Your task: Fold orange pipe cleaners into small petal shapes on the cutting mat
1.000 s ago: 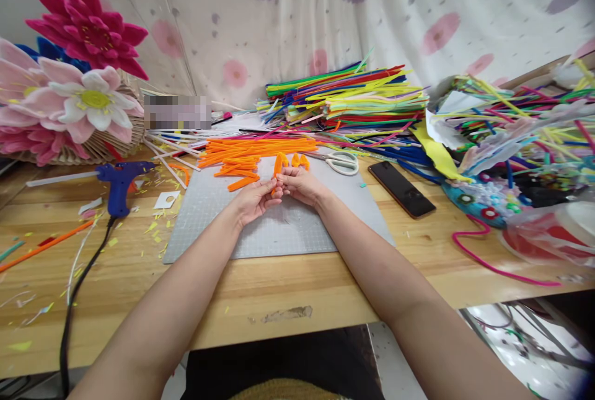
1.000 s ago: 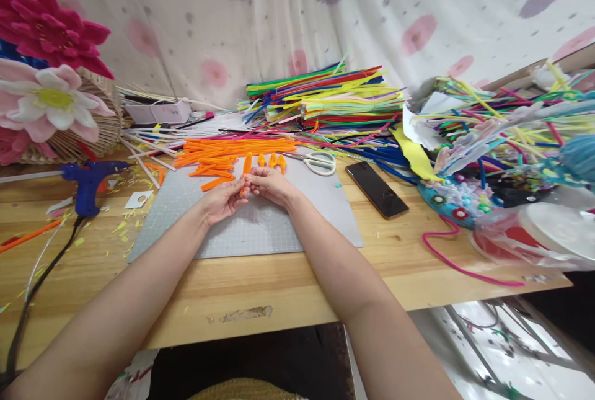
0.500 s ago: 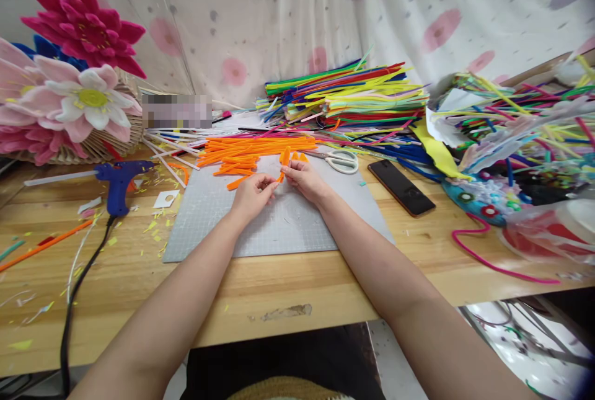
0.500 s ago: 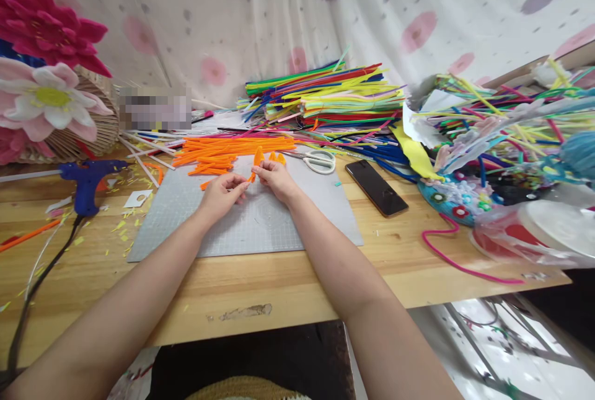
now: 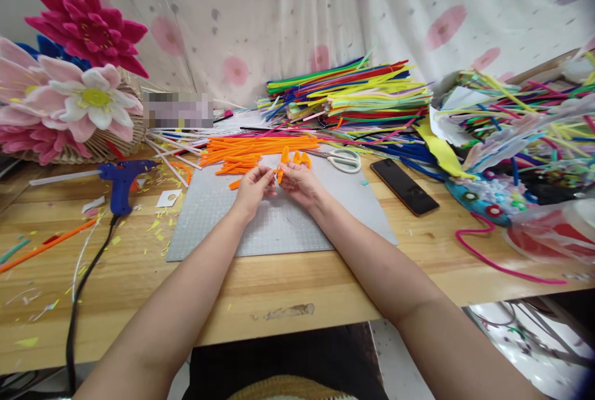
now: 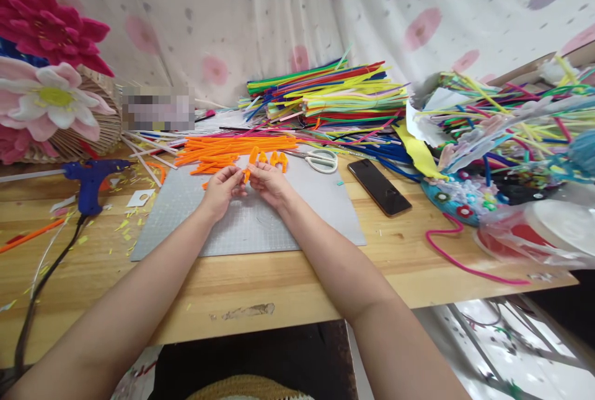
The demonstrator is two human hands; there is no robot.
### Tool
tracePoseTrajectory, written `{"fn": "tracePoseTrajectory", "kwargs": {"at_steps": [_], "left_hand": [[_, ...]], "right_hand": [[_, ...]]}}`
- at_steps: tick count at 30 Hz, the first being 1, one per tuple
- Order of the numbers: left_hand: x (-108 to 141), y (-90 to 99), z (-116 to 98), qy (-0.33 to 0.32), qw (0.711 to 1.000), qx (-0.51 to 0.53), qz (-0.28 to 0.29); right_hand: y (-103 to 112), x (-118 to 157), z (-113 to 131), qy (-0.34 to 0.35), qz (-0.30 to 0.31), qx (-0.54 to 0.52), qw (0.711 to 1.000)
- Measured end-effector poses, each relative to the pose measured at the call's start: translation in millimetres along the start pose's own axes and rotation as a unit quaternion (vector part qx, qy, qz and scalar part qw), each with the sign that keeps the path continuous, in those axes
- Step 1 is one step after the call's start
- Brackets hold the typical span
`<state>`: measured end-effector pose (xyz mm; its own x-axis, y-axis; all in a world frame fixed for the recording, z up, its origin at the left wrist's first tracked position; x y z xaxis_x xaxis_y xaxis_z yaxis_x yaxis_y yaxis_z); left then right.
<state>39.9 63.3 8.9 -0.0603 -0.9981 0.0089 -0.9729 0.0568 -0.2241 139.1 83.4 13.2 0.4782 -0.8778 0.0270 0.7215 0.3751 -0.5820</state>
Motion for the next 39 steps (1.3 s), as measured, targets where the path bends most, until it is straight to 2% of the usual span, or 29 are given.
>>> {"fn": "tracePoseTrajectory", "kwargs": {"at_steps": [2, 4, 7, 10, 12, 14, 17, 21, 27, 31, 33, 36, 39], "left_hand": [[-0.2, 0.7, 2.9, -0.016, 0.998, -0.049, -0.022], [3.2, 2.7, -3.2, -0.087, 0.983, -0.145, -0.065], [15.9, -1.9, -22.4, -0.228, 0.911, -0.323, -0.115], [26.1, -9.4, -35.8, -0.307, 0.837, -0.434, -0.127], [28.1, -11.7, -39.3, -0.326, 0.811, -0.469, -0.126], [27.5, -12.2, -39.2, -0.331, 0.804, -0.478, -0.124], [24.8, -9.6, -35.6, -0.315, 0.819, -0.460, -0.137], [21.2, -5.0, -30.1, -0.267, 0.858, -0.411, -0.153], [16.1, -2.6, -22.8, -0.201, 0.910, -0.338, -0.132], [6.9, -2.0, -9.4, -0.098, 0.974, -0.181, -0.089], [3.8, -3.9, -3.6, -0.028, 0.994, -0.083, -0.059], [4.3, -8.7, 0.8, 0.074, 0.997, 0.032, -0.014], [7.6, -12.9, 1.9, 0.129, 0.988, 0.081, 0.017]], "right_hand": [[1.5, -0.8, -1.8, 0.007, -0.033, -0.015, 0.999], [4.1, -1.3, -3.6, 0.011, -0.065, -0.020, 0.998], [7.6, -1.0, -5.2, 0.014, -0.102, -0.014, 0.995], [7.4, -0.2, -5.0, 0.016, -0.107, -0.004, 0.994], [5.9, 0.3, -4.7, 0.015, -0.104, -0.001, 0.994], [5.0, 0.7, -4.6, 0.017, -0.105, 0.002, 0.994], [5.7, 0.6, -4.4, 0.027, -0.119, 0.009, 0.992], [7.8, -0.1, -3.5, 0.043, -0.135, 0.024, 0.990], [8.8, 0.2, -1.5, 0.039, -0.139, 0.070, 0.987], [10.6, 0.4, 1.9, 0.050, -0.137, 0.126, 0.981], [11.3, 0.0, 3.8, 0.060, -0.129, 0.152, 0.978], [12.0, -0.6, 5.4, 0.067, -0.118, 0.174, 0.975], [11.8, -0.6, 5.9, 0.070, -0.120, 0.184, 0.973]]}}
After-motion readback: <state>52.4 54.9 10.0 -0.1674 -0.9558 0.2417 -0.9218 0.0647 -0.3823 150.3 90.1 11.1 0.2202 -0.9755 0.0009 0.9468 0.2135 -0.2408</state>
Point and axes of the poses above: each hand's wrist, its own x-axis away from the middle knuckle, its own y-axis out of the back of the hand, z = x × y, the point moved 6 cm from there along -x, towards the middle knuckle, and after that the axes turned 4 degrees about z, right-handed, at the moved point
